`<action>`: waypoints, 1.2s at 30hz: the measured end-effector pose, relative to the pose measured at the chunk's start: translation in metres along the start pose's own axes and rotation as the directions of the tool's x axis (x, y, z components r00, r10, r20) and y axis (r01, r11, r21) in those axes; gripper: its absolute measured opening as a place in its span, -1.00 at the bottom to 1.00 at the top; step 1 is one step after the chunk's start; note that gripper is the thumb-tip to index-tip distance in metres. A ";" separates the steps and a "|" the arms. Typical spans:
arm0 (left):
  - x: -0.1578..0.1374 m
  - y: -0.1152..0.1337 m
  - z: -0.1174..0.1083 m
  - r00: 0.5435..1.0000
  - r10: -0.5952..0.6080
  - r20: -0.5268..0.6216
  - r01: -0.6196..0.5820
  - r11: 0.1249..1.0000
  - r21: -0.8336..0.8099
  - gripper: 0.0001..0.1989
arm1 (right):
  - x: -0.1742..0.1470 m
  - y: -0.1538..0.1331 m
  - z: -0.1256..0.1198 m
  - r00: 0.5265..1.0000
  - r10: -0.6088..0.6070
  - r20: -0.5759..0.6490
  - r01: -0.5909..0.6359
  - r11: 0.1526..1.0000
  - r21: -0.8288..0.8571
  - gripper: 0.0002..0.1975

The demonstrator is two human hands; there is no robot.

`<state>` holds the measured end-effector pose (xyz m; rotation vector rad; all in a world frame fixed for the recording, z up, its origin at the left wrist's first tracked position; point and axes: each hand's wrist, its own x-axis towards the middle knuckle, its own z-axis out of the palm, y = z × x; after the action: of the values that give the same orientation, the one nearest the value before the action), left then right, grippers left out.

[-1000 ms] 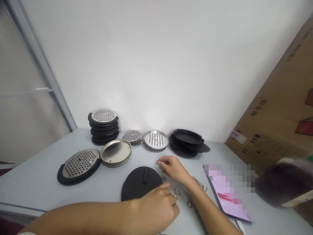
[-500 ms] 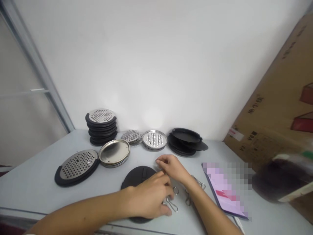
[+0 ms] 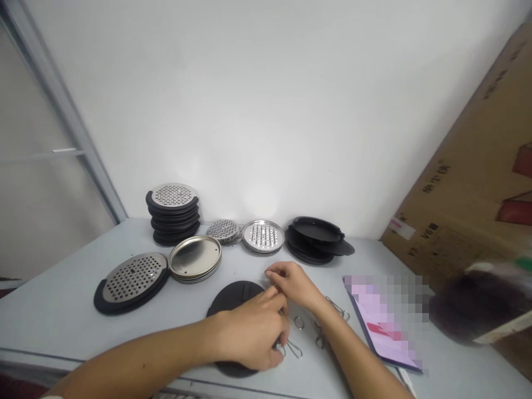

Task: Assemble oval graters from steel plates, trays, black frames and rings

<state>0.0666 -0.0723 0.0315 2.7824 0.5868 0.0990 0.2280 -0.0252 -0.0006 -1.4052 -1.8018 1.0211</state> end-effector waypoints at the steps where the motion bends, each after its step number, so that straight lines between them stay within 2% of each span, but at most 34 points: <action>1: 0.000 0.000 0.001 1.000 -0.003 0.002 0.003 1.000 0.013 -0.83 | 0.000 0.000 0.000 1.000 0.000 0.002 0.000 1.000 -0.003 -0.72; 6: 0.003 0.000 0.004 0.999 -0.028 -0.027 0.029 0.999 0.029 -0.78 | -0.001 -0.002 -0.001 1.000 -0.010 0.012 0.010 1.000 0.004 -0.72; 11: 0.005 -0.002 0.007 0.998 -0.050 -0.041 0.050 0.999 -0.009 -0.82 | -0.001 -0.005 0.000 1.000 -0.009 0.014 0.009 1.000 0.001 -0.70; 16: 0.008 -0.004 0.011 0.994 -0.092 -0.052 0.085 0.990 -0.115 -0.84 | 0.000 -0.003 0.001 1.000 -0.013 0.007 0.013 1.000 0.008 -0.72; 21: 0.011 -0.003 0.010 0.976 -0.191 -0.103 0.156 0.948 -0.278 -0.79 | -0.001 -0.004 -0.001 1.000 -0.003 0.003 0.003 1.000 0.019 -0.73; 26: 0.014 0.001 0.009 0.982 -0.112 -0.154 0.077 0.974 -0.213 -0.84 | 0.000 -0.005 -0.002 1.000 0.005 -0.028 -0.006 1.000 -0.023 -0.73; 31: 0.017 0.003 0.013 0.978 -0.114 -0.172 0.081 0.979 -0.185 -0.83 | 0.001 -0.004 -0.002 0.999 0.002 -0.038 -0.003 0.999 -0.035 -0.73; 34: 0.017 0.003 0.011 0.973 -0.163 -0.163 0.111 0.951 -0.289 -0.84 | 0.001 -0.003 -0.002 0.999 0.020 -0.027 -0.021 0.999 -0.035 -0.71; 36: 0.016 0.004 0.006 0.961 -0.237 -0.141 0.155 0.887 -0.434 -0.81 | 0.001 -0.002 -0.002 0.999 0.028 -0.020 -0.028 0.999 -0.031 -0.71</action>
<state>0.0839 -0.0707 0.0268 2.2953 0.7882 0.4029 0.2287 -0.0241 0.0022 -1.4578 -1.7958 0.9946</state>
